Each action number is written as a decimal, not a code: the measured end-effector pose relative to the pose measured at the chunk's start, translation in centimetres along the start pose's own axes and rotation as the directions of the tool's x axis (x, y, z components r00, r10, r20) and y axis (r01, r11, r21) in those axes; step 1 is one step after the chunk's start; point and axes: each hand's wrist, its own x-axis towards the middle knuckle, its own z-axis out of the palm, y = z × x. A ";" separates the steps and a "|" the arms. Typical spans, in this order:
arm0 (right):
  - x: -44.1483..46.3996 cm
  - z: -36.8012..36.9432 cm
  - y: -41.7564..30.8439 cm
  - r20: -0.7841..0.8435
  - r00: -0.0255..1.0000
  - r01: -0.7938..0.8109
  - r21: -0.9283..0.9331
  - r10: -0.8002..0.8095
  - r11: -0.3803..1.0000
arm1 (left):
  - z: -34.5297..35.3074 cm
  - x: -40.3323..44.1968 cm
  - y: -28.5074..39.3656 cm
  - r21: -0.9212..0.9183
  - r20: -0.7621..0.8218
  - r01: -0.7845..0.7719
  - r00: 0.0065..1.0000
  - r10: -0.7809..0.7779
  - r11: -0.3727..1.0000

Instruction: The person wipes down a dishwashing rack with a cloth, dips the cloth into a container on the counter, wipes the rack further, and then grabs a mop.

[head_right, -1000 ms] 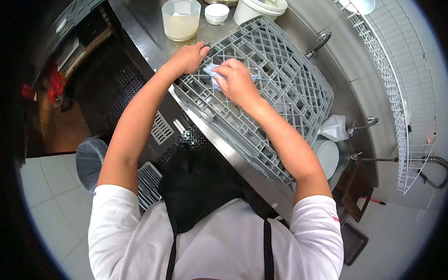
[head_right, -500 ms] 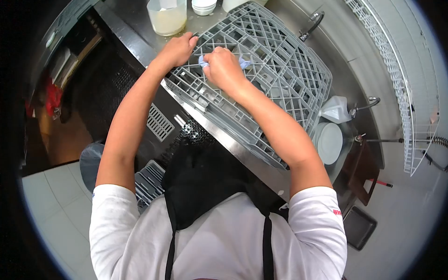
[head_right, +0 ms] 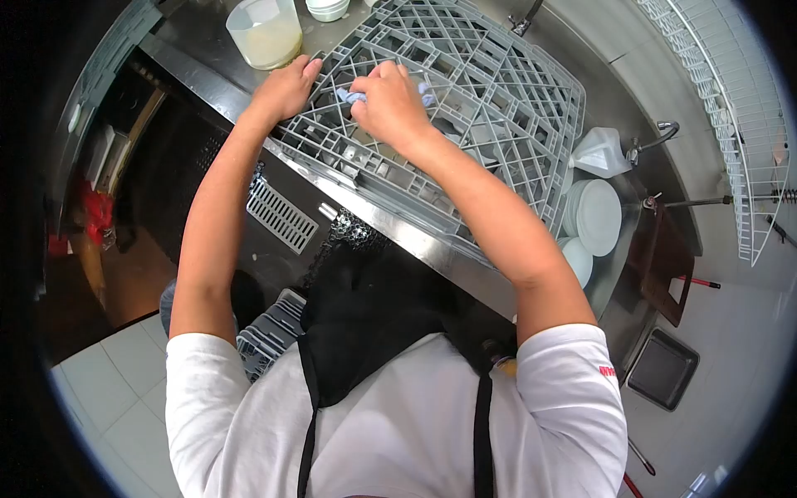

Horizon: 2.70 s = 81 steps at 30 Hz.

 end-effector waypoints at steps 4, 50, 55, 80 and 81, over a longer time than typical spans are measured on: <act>1.0 -2.5 1.0 -0.092 0.948 -0.274 0.251 0.305 0.928 | -0.2 -0.2 0.3 0.027 -0.002 0.024 1.000 -0.024 0.999; -20.2 -18.0 6.1 0.109 0.760 -0.574 -0.350 0.641 0.740 | 3.8 -8.8 18.7 -0.133 0.051 -0.901 0.410 0.911 0.413; -21.9 -18.9 8.0 0.175 0.785 -0.570 -0.172 0.595 0.803 | 6.2 -7.3 22.6 -0.028 0.341 -0.973 0.208 0.917 0.231; -22.6 -17.9 8.3 0.072 0.828 -0.544 -0.138 0.556 0.828 | 6.0 -7.7 23.6 -0.068 0.488 -0.958 0.213 0.847 0.280; -22.7 -17.8 8.1 0.076 0.827 -0.544 -0.137 0.556 0.828 | 6.6 -7.6 23.7 -0.021 0.493 -0.970 0.201 0.847 0.242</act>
